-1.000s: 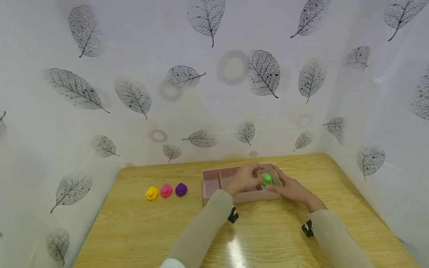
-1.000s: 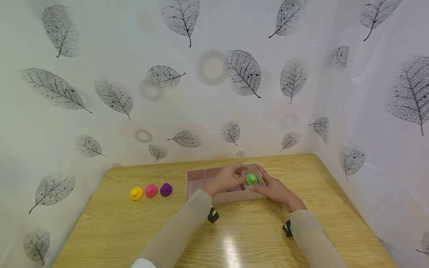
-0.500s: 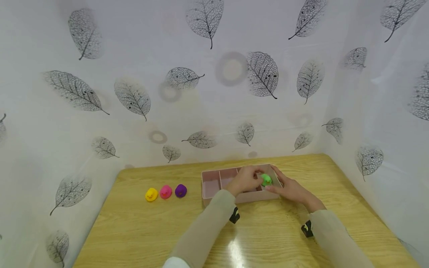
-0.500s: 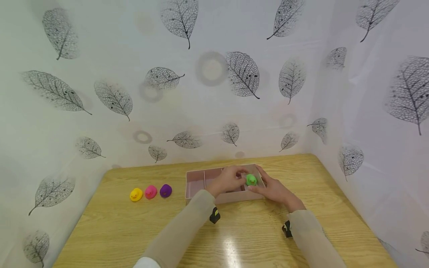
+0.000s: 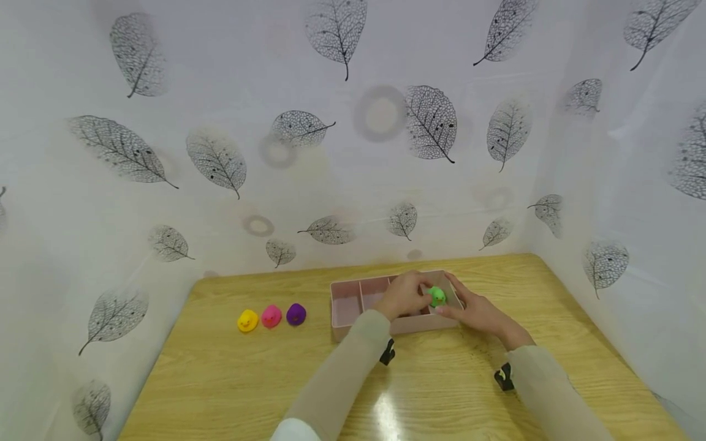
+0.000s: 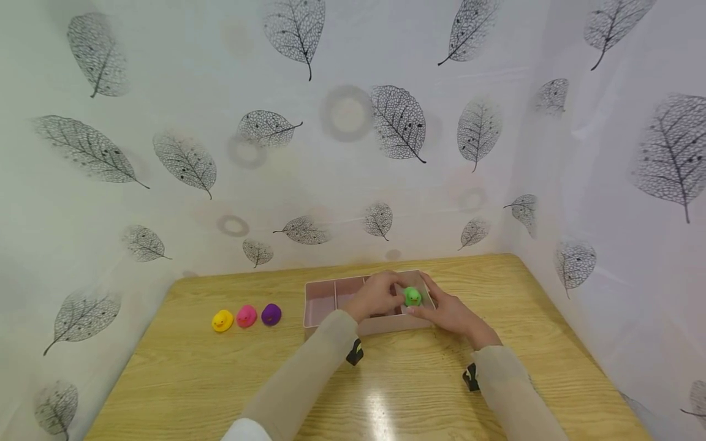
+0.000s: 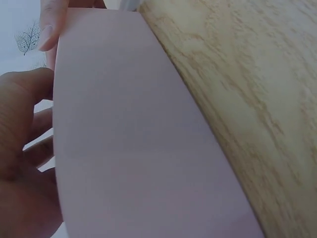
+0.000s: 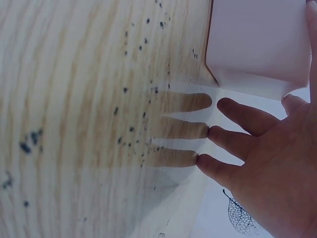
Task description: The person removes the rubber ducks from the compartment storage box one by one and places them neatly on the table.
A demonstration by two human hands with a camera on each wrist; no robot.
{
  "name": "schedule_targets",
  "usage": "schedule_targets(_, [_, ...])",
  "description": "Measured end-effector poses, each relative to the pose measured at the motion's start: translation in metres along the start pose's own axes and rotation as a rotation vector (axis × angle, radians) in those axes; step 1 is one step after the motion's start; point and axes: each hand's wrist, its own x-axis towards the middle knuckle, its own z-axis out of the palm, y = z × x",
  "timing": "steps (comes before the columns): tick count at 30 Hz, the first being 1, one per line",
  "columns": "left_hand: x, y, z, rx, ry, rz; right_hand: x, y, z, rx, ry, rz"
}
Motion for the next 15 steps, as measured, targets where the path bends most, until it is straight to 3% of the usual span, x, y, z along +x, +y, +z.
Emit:
schedule_targets(9, [0.010,0.007,0.000,0.056,-0.101,-0.112,-0.003,-0.002,0.001,0.058,-0.013,0.002])
schedule_targets(15, [0.013,0.008,0.003,0.103,-0.108,-0.119,-0.002,-0.001,0.000,0.046,-0.005,-0.006])
